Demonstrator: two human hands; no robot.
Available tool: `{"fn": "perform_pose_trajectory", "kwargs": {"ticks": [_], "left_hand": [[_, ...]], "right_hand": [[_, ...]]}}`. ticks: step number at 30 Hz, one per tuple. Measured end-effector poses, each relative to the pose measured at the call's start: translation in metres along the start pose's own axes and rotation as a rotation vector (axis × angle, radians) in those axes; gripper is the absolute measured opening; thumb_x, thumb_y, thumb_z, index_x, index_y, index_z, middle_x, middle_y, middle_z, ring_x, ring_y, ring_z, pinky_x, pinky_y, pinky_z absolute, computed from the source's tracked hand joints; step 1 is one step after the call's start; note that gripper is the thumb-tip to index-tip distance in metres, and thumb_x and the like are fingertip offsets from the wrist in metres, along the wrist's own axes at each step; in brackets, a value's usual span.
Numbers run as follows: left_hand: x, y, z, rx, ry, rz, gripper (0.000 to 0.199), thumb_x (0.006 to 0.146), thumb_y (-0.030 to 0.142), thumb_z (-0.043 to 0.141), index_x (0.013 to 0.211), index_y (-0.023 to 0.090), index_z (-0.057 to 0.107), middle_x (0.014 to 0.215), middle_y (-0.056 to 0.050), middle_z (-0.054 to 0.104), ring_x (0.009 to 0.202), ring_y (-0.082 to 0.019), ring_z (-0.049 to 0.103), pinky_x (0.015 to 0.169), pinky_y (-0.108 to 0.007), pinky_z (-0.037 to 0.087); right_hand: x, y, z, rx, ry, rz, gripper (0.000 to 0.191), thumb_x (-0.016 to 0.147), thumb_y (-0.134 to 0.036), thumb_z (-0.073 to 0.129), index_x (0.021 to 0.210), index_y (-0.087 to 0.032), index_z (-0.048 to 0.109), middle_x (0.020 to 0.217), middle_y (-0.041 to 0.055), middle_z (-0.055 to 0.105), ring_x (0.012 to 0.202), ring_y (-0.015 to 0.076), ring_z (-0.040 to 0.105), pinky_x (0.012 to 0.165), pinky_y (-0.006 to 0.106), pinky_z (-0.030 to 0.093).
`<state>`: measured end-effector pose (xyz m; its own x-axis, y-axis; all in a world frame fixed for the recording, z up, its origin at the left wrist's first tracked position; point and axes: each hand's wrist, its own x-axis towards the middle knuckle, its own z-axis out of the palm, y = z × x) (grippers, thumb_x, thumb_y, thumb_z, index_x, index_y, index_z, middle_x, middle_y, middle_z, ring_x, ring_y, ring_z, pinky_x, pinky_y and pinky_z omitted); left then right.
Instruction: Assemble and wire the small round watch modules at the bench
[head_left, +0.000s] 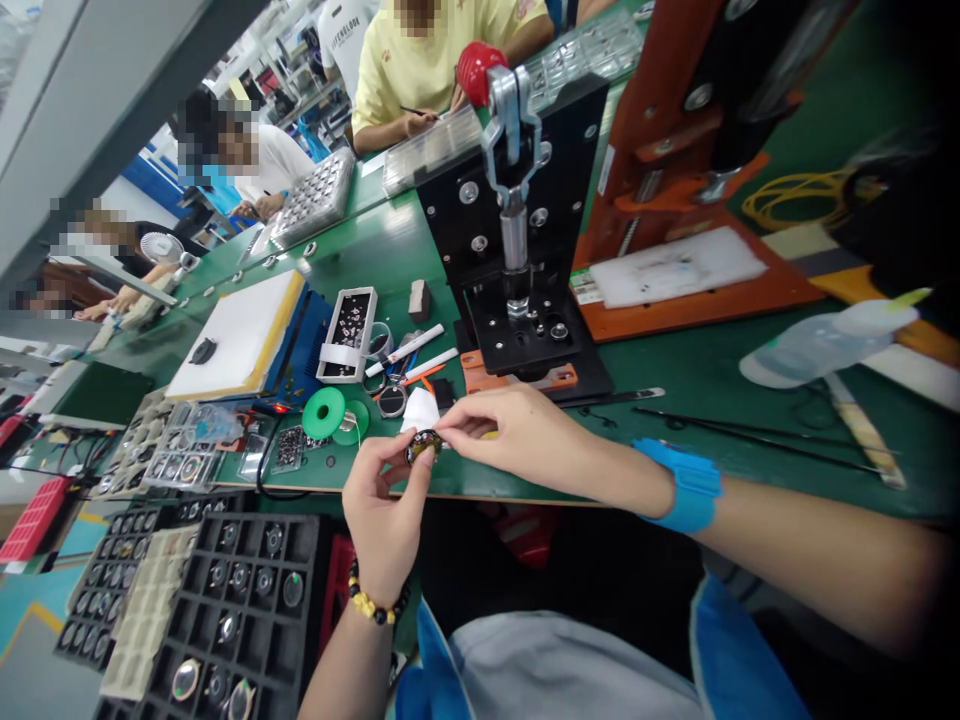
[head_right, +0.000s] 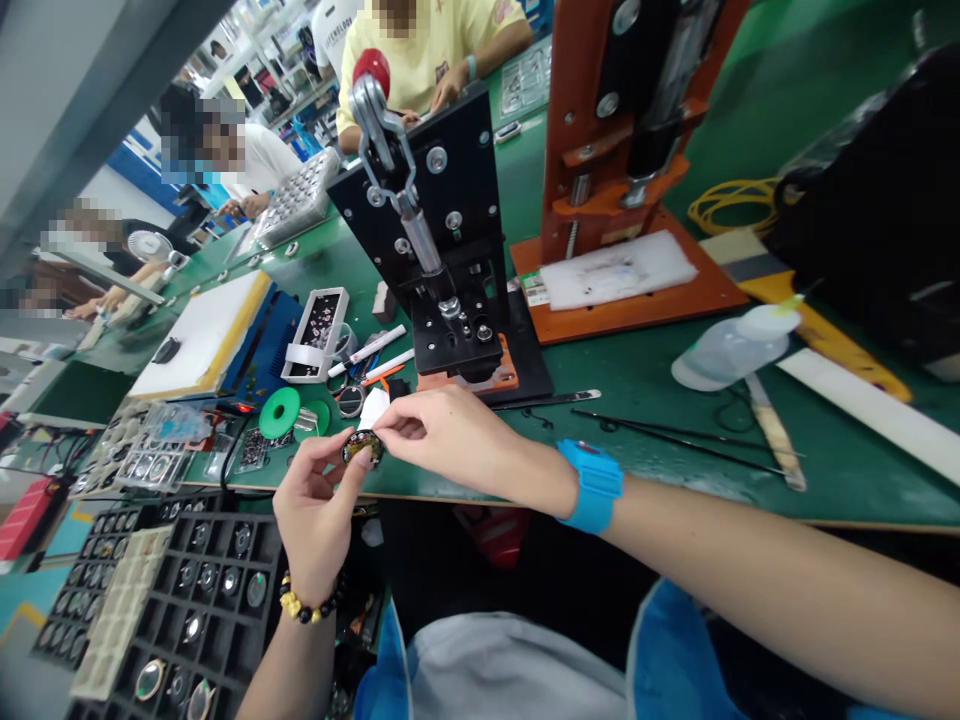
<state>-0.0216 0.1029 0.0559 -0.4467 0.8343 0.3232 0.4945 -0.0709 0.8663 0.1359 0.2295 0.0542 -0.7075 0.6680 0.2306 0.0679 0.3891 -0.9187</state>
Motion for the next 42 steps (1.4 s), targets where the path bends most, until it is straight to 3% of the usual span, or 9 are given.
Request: {"fn": "perform_pose_trajectory", "kwargs": {"ticks": [4, 10, 13, 21, 32, 42], "left_hand": [[-0.002, 0.0, 0.007, 0.115, 0.008, 0.097, 0.018, 0.093, 0.021, 0.075, 0.11, 0.022, 0.074, 0.099, -0.004, 0.068, 0.086, -0.016, 0.068, 0.072, -0.024, 0.061], [-0.001, -0.004, 0.012, 0.419, 0.05, 0.505, 0.029, 0.09, 0.005, 0.073, 0.114, 0.022, 0.073, 0.099, -0.004, 0.072, 0.089, -0.016, 0.071, 0.083, -0.029, 0.06], [0.001, -0.006, 0.01, 0.487, 0.047, 0.596, 0.035, 0.088, 0.001, 0.072, 0.116, 0.021, 0.073, 0.101, -0.005, 0.073, 0.091, -0.018, 0.071, 0.085, -0.03, 0.059], [0.008, -0.005, -0.002, 0.389, 0.03, 0.397, 0.025, 0.092, 0.009, 0.073, 0.113, 0.022, 0.075, 0.099, -0.003, 0.072, 0.09, -0.016, 0.07, 0.082, -0.03, 0.061], [0.013, -0.009, -0.009, 0.349, 0.062, 0.304, 0.021, 0.093, 0.014, 0.074, 0.112, 0.022, 0.076, 0.1, -0.003, 0.07, 0.09, -0.015, 0.068, 0.078, -0.027, 0.061], [0.018, -0.016, -0.014, 0.338, 0.097, 0.272, 0.02, 0.092, 0.017, 0.075, 0.112, 0.022, 0.076, 0.098, -0.003, 0.068, 0.088, -0.015, 0.066, 0.076, -0.026, 0.061]], "right_hand": [[-0.003, 0.005, 0.004, -0.262, 0.091, -0.132, 0.013, 0.09, -0.017, 0.063, 0.086, -0.019, 0.076, 0.085, 0.0026, 0.078, 0.074, 0.0174, 0.068, 0.067, 0.028, 0.043], [-0.006, 0.01, 0.01, -0.486, 0.228, -0.225, 0.01, 0.083, -0.013, 0.064, 0.079, -0.018, 0.07, 0.078, 0.0001, 0.074, 0.07, 0.0169, 0.067, 0.062, 0.029, 0.038], [-0.005, 0.008, 0.01, -0.493, 0.24, -0.235, 0.009, 0.081, -0.011, 0.064, 0.078, -0.018, 0.069, 0.075, -0.0006, 0.072, 0.068, 0.0159, 0.065, 0.061, 0.029, 0.036], [-0.003, 0.0, 0.003, -0.263, 0.139, -0.117, 0.01, 0.077, -0.008, 0.07, 0.072, -0.017, 0.068, 0.068, -0.0042, 0.069, 0.063, 0.0115, 0.061, 0.061, 0.024, 0.038], [-0.003, -0.009, -0.003, 0.08, 0.004, -0.022, 0.006, 0.076, -0.012, 0.067, 0.076, -0.017, 0.07, 0.073, -0.0029, 0.074, 0.069, 0.0129, 0.071, 0.066, 0.02, 0.052], [-0.006, -0.012, -0.003, 0.163, -0.03, -0.095, 0.007, 0.076, -0.012, 0.065, 0.075, -0.017, 0.07, 0.072, -0.0034, 0.073, 0.067, 0.0105, 0.069, 0.064, 0.017, 0.052]]}}
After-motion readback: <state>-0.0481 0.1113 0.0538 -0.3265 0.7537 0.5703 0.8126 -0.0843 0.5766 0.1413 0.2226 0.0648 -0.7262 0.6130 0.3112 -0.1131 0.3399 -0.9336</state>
